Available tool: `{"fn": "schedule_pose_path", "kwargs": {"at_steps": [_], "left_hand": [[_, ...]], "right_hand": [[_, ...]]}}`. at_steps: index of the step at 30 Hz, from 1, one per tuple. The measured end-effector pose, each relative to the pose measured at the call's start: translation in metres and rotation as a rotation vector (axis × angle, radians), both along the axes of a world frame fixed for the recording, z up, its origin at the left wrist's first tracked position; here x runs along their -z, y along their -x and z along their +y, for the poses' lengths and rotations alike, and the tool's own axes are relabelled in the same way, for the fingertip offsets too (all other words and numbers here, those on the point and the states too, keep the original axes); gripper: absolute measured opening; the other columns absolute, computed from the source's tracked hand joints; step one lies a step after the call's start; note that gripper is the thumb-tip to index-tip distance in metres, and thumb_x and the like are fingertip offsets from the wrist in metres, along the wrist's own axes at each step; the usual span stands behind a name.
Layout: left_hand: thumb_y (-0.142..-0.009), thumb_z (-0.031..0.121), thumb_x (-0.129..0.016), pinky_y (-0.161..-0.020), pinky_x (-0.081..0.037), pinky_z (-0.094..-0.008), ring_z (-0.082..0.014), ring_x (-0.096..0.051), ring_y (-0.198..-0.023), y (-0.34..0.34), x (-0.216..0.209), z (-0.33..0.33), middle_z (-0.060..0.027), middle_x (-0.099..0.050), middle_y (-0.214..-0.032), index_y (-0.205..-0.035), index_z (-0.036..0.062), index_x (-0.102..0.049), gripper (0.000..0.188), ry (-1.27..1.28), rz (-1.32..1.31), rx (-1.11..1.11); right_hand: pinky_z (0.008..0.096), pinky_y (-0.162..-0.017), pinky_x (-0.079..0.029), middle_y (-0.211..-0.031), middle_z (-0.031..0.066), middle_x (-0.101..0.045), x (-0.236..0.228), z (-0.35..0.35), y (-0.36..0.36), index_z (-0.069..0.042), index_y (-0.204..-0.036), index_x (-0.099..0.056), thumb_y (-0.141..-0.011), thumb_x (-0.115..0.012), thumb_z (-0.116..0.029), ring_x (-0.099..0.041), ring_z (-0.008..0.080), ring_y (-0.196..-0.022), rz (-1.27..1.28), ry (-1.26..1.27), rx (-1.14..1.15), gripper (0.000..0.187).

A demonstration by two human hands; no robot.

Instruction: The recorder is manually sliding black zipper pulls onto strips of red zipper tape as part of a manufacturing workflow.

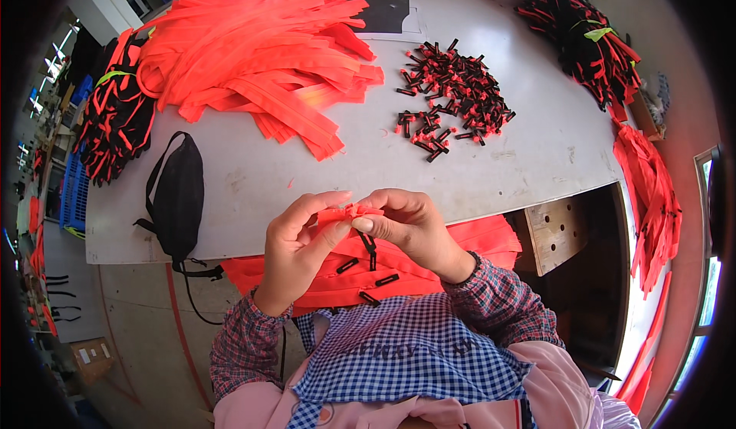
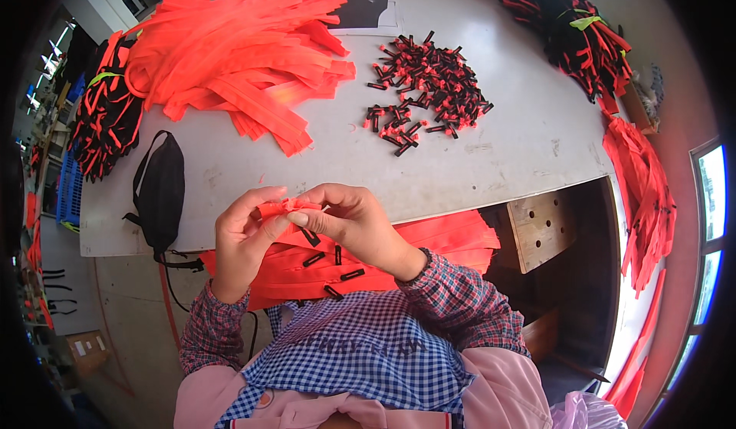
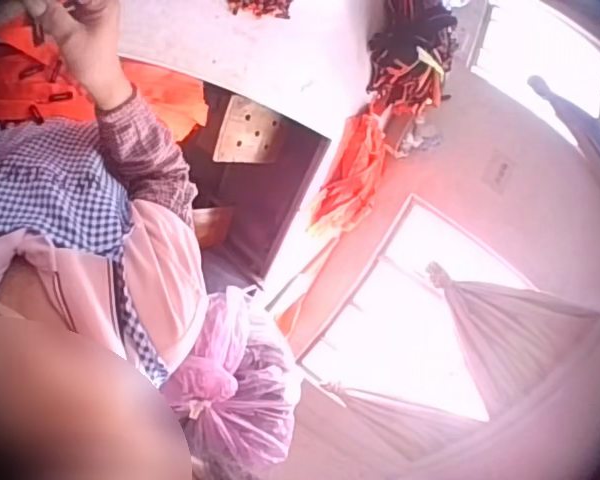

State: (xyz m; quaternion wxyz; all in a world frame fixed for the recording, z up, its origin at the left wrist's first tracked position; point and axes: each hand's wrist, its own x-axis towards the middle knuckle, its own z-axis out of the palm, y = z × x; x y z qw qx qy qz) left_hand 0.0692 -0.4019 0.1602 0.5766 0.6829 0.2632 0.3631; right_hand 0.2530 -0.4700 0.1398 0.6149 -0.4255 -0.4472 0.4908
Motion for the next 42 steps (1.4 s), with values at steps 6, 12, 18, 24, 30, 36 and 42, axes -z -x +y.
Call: {"fn": "schedule_pose_path", "kwargs": {"at_steps": [6,12,18,24,30,36,42], "left_hand": [[-0.092,-0.003,-0.063,-0.096,-0.049,-0.0278,-0.0134,-0.063,-0.106,0.001,0.006,0.003,-0.0063,-0.065,-0.113,-0.124,-0.0011,-0.059,0.032,0.416,-0.281,0.131],[-0.093,-0.002,-0.062,-0.098,-0.048,-0.0283,-0.0126,-0.062,-0.106,0.002,0.007,0.006,-0.0053,-0.065,-0.114,-0.123,-0.001,-0.059,0.03,0.514,-0.269,0.134],[-0.094,0.0,-0.062,-0.099,-0.048,-0.029,-0.0144,-0.062,-0.107,0.0,0.003,0.004,-0.0061,-0.064,-0.115,-0.119,-0.0017,-0.059,0.025,0.5,-0.202,0.221],[-0.095,0.004,-0.062,-0.093,-0.048,-0.0255,-0.0121,-0.061,-0.101,0.001,-0.005,0.011,-0.0059,-0.064,-0.114,-0.116,-0.0031,-0.061,0.021,0.415,-0.072,0.297],[-0.092,0.008,-0.068,-0.088,-0.046,-0.0248,-0.0106,-0.058,-0.097,0.01,-0.016,0.021,-0.0033,-0.062,-0.105,-0.112,-0.0024,-0.063,0.023,0.182,0.167,0.347],[-0.086,-0.001,-0.071,-0.084,-0.052,-0.0269,-0.0146,-0.066,-0.095,0.005,-0.018,0.009,-0.0087,-0.068,-0.105,-0.119,0.0001,-0.063,0.034,-0.131,0.117,0.201],[-0.079,-0.006,-0.073,-0.076,-0.055,-0.0289,-0.0192,-0.069,-0.089,0.01,-0.022,0.002,-0.0108,-0.069,-0.1,-0.104,-0.0003,-0.07,0.026,-0.327,0.223,0.104]], "right_hand": [[0.0252,-0.085,-0.05,-0.103,0.0007,-0.067,0.006,0.0,-0.004,0.0,-0.109,-0.068,-0.098,-0.063,-0.01,-0.059,0.0075,-0.096,0.233,0.021,-0.248,0.016],[0.0232,-0.086,-0.048,-0.1,-0.0007,-0.065,0.004,0.002,-0.008,-0.001,-0.11,-0.065,-0.099,-0.06,-0.007,-0.058,0.0062,-0.094,0.257,0.004,-0.332,0.013],[0.0199,-0.076,-0.045,-0.091,-0.0035,-0.061,0.003,0.002,-0.014,-0.001,-0.101,-0.062,-0.099,-0.058,-0.008,-0.054,0.0028,-0.083,0.273,0.115,-0.429,0.008],[0.0187,-0.069,-0.042,-0.086,-0.005,-0.06,0.006,-0.003,-0.01,-0.002,-0.098,-0.062,-0.097,-0.059,-0.008,-0.052,0.0019,-0.078,0.27,0.209,-0.387,0.007],[0.0259,-0.078,-0.048,-0.098,0.0008,-0.066,0.006,-0.004,-0.011,0.0,-0.104,-0.066,-0.095,-0.063,-0.005,-0.059,0.0076,-0.089,0.21,0.177,-0.4,0.011],[0.0309,-0.073,-0.051,-0.093,0.0095,-0.067,-0.008,-0.003,-0.013,0.001,-0.104,-0.07,-0.089,-0.07,-0.003,-0.063,0.0192,-0.086,-0.379,-0.328,-0.079,0.015],[0.0324,-0.074,-0.052,-0.093,0.0108,-0.064,-0.009,-0.001,-0.01,-0.001,-0.106,-0.07,-0.083,-0.078,-0.008,-0.063,0.0229,-0.084,-0.341,-0.422,-0.098,0.025]]}}
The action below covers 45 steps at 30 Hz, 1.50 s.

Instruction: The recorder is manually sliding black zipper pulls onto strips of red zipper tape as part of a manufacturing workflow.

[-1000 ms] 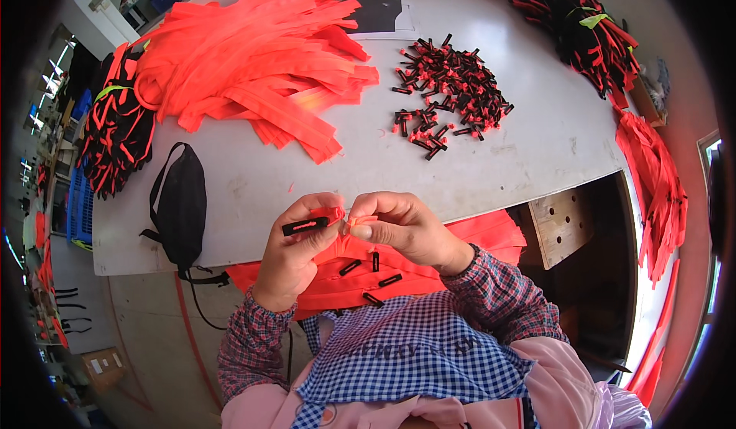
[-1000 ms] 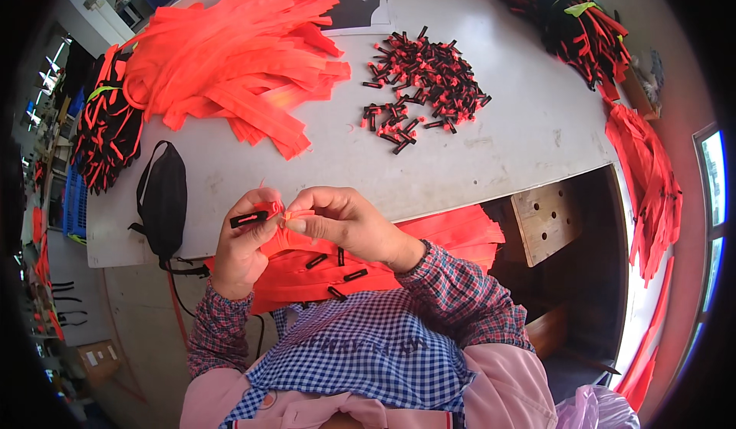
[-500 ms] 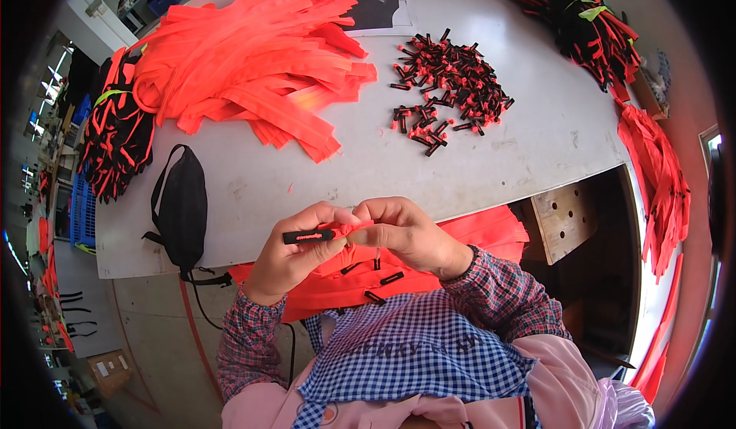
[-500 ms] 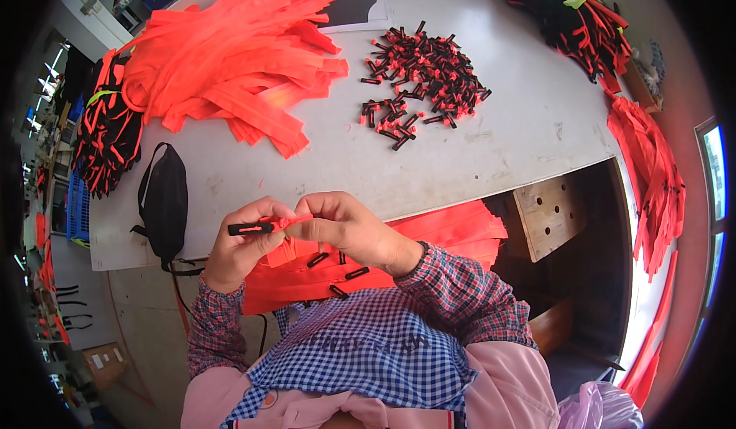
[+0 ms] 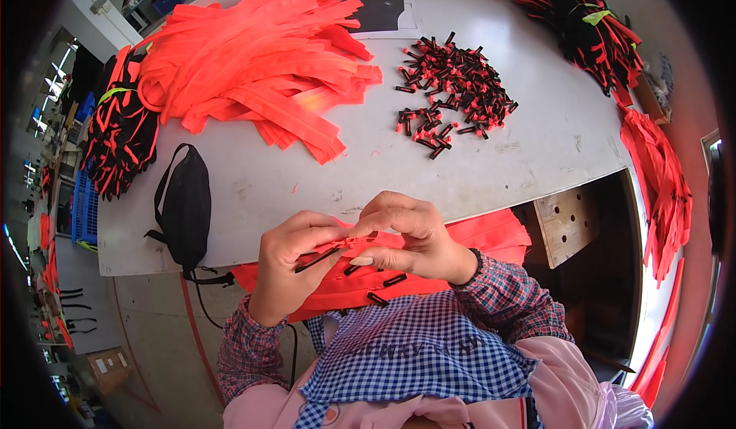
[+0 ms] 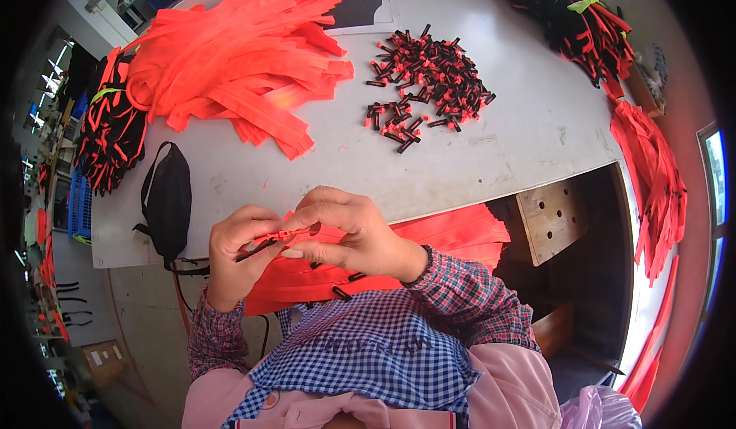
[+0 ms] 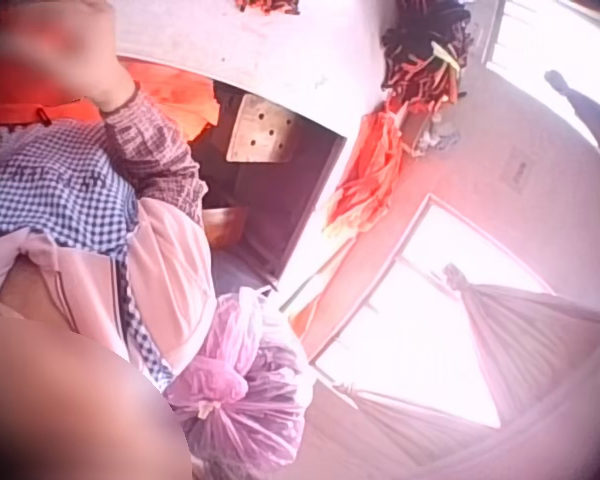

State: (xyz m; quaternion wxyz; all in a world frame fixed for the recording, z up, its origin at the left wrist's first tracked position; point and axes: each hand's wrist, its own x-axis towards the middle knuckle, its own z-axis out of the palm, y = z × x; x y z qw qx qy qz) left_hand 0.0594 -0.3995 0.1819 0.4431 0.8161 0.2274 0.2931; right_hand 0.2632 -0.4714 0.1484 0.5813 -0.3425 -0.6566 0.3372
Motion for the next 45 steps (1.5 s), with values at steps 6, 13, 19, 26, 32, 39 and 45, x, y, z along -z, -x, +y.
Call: {"fn": "schedule_pose_path", "kwargs": {"at_steps": [6,13,19,26,32,39,45], "left_hand": [[-0.073,-0.006,-0.076,-0.071,-0.054,-0.029,-0.0202,-0.069,-0.083,0.001,0.001,-0.001,-0.0103,-0.068,-0.094,-0.098,0.0007,-0.072,0.026,-0.079,0.02,0.007],[-0.074,-0.007,-0.075,-0.068,-0.052,-0.0269,-0.0163,-0.066,-0.077,0.0,0.002,0.001,-0.0076,-0.065,-0.088,-0.096,0.0012,-0.073,0.023,0.05,0.015,0.049],[-0.076,-0.007,-0.074,-0.069,-0.051,-0.0265,-0.0157,-0.065,-0.079,0.0,0.004,0.003,-0.008,-0.064,-0.089,-0.098,0.0003,-0.072,0.024,0.106,-0.015,0.087],[-0.076,-0.008,-0.073,-0.071,-0.051,-0.0256,-0.0166,-0.066,-0.082,-0.002,0.007,0.002,-0.0095,-0.066,-0.093,-0.098,-0.0026,-0.07,0.023,0.096,0.026,0.097],[-0.079,-0.004,-0.075,-0.074,-0.053,-0.0288,-0.019,-0.068,-0.087,-0.001,0.016,0.005,-0.0114,-0.068,-0.096,-0.101,-0.0028,-0.068,0.023,0.349,-0.068,0.111],[-0.082,0.006,-0.076,-0.069,-0.05,-0.0315,-0.0187,-0.064,-0.076,0.004,0.018,-0.001,-0.0105,-0.065,-0.085,-0.094,-0.0028,-0.064,0.019,0.176,-0.139,0.032],[-0.086,0.013,-0.077,-0.067,-0.049,-0.0326,-0.0222,-0.064,-0.074,0.008,0.015,-0.001,-0.012,-0.066,-0.085,-0.095,-0.0029,-0.065,0.022,0.131,-0.326,0.027]], "right_hand": [[0.0327,-0.071,-0.053,-0.093,0.0091,-0.063,0.005,-0.003,0.006,-0.005,-0.103,-0.07,-0.079,-0.081,-0.011,-0.064,0.0234,-0.083,-0.155,-0.143,0.145,0.027],[0.0312,-0.068,-0.052,-0.09,0.0073,-0.065,0.007,-0.004,0.008,-0.004,-0.1,-0.071,-0.077,-0.083,-0.008,-0.064,0.0204,-0.081,-0.095,-0.125,0.12,0.026],[0.0315,-0.068,-0.053,-0.09,0.0076,-0.065,0.009,-0.004,0.007,-0.004,-0.1,-0.071,-0.078,-0.083,-0.007,-0.064,0.021,-0.081,-0.043,-0.059,0.067,0.026],[0.0315,-0.069,-0.053,-0.09,0.0087,-0.065,0.013,-0.004,0.004,-0.004,-0.099,-0.069,-0.078,-0.082,-0.007,-0.065,0.0218,-0.083,-0.11,-0.059,0.083,0.024],[0.0336,-0.072,-0.053,-0.09,0.0095,-0.064,0.011,-0.005,0.001,-0.003,-0.097,-0.066,-0.08,-0.081,-0.009,-0.065,0.0239,-0.084,-0.169,0.019,0.046,0.023],[0.0306,-0.067,-0.047,-0.084,0.0086,-0.062,0.013,0.0,0.023,-0.003,-0.088,-0.061,-0.081,-0.077,-0.002,-0.059,0.0197,-0.075,-0.042,0.105,0.136,0.017],[0.0273,-0.076,-0.04,-0.088,0.0051,-0.053,0.007,0.005,0.012,-0.002,-0.088,-0.056,-0.094,-0.067,-0.03,-0.05,0.0138,-0.084,-0.021,0.103,0.097,0.031]]}}
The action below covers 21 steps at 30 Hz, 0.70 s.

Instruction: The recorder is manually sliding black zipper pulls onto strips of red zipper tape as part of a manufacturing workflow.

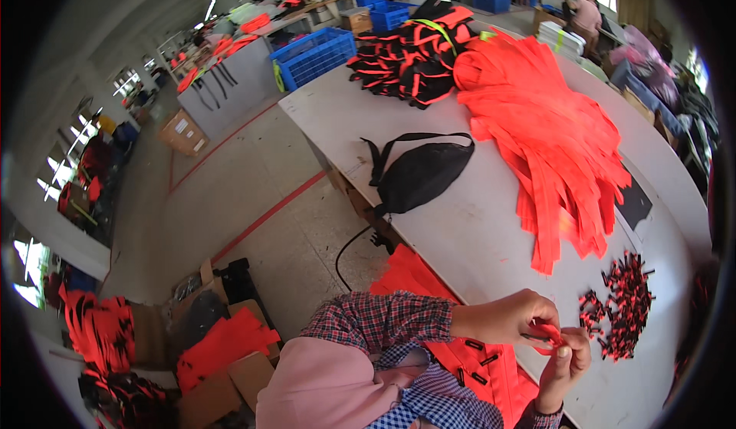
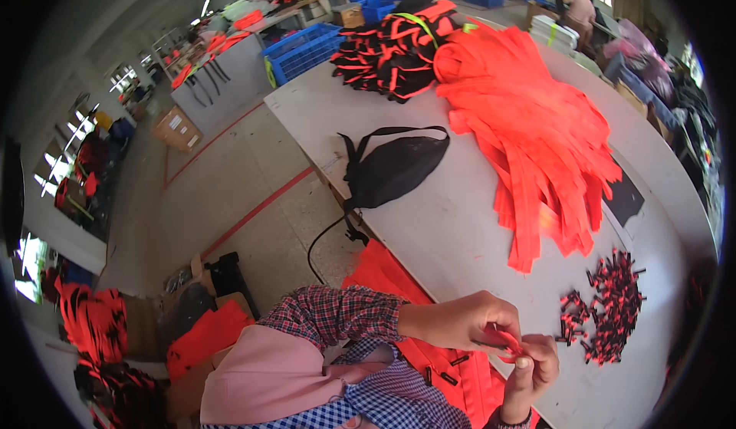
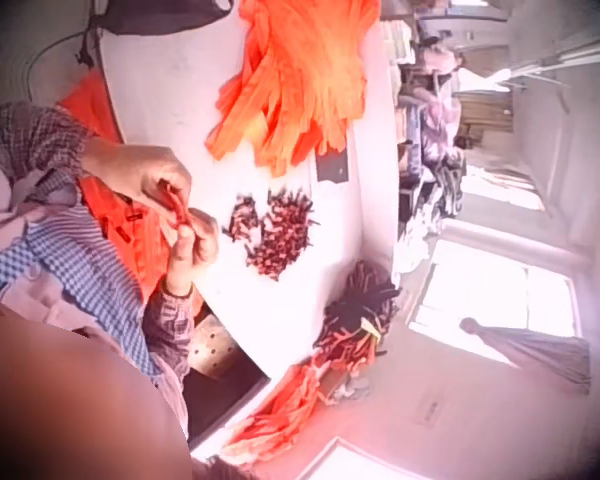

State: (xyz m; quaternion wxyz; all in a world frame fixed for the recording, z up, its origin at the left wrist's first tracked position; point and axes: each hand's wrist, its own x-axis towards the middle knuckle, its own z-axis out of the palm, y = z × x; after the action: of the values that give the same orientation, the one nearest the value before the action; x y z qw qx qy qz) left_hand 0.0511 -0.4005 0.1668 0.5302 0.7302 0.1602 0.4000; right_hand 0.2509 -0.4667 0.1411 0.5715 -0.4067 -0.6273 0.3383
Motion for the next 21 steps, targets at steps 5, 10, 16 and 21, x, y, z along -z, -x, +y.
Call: {"fn": "schedule_pose_path", "kwargs": {"at_steps": [5,10,16,21], "left_hand": [[-0.082,0.021,-0.079,-0.064,-0.047,-0.0363,-0.025,-0.062,-0.072,0.006,-0.008,-0.005,-0.0138,-0.065,-0.079,-0.091,-0.0034,-0.066,0.029,-0.005,0.115,-0.042],[-0.083,0.026,-0.077,-0.064,-0.046,-0.0347,-0.0185,-0.061,-0.073,0.014,-0.014,-0.004,-0.013,-0.063,-0.075,-0.088,-0.0027,-0.066,0.031,0.206,0.109,-0.024],[-0.086,0.025,-0.074,-0.073,-0.044,-0.0288,-0.0097,-0.055,-0.078,0.008,-0.02,-0.001,-0.0032,-0.064,-0.083,-0.091,-0.0015,-0.064,0.028,0.314,-0.191,-0.003],[-0.085,0.021,-0.074,-0.072,-0.046,-0.0291,-0.0091,-0.056,-0.079,-0.004,-0.01,-0.008,-0.0028,-0.065,-0.086,-0.093,-0.0012,-0.065,0.026,0.346,-0.236,0.062]], "right_hand": [[0.0327,-0.079,-0.05,-0.09,0.0067,-0.065,-0.005,0.001,0.0,-0.001,-0.096,-0.062,-0.099,-0.061,-0.019,-0.059,0.016,-0.082,0.036,0.059,0.038,0.019],[0.0329,-0.083,-0.051,-0.102,0.0102,-0.065,-0.012,0.006,0.016,0.001,-0.106,-0.063,-0.101,-0.059,-0.021,-0.061,0.0214,-0.091,0.019,0.055,0.01,0.024],[0.0345,-0.086,-0.052,-0.116,0.0158,-0.063,-0.017,0.026,0.029,0.004,-0.116,-0.061,-0.105,-0.05,-0.023,-0.062,0.0247,-0.101,0.135,0.067,-0.07,0.031],[0.0377,-0.082,-0.052,-0.107,0.0127,-0.065,-0.053,0.045,0.045,0.003,-0.108,-0.063,-0.103,-0.053,-0.022,-0.062,0.0236,-0.096,0.224,-0.008,0.297,0.028]]}}
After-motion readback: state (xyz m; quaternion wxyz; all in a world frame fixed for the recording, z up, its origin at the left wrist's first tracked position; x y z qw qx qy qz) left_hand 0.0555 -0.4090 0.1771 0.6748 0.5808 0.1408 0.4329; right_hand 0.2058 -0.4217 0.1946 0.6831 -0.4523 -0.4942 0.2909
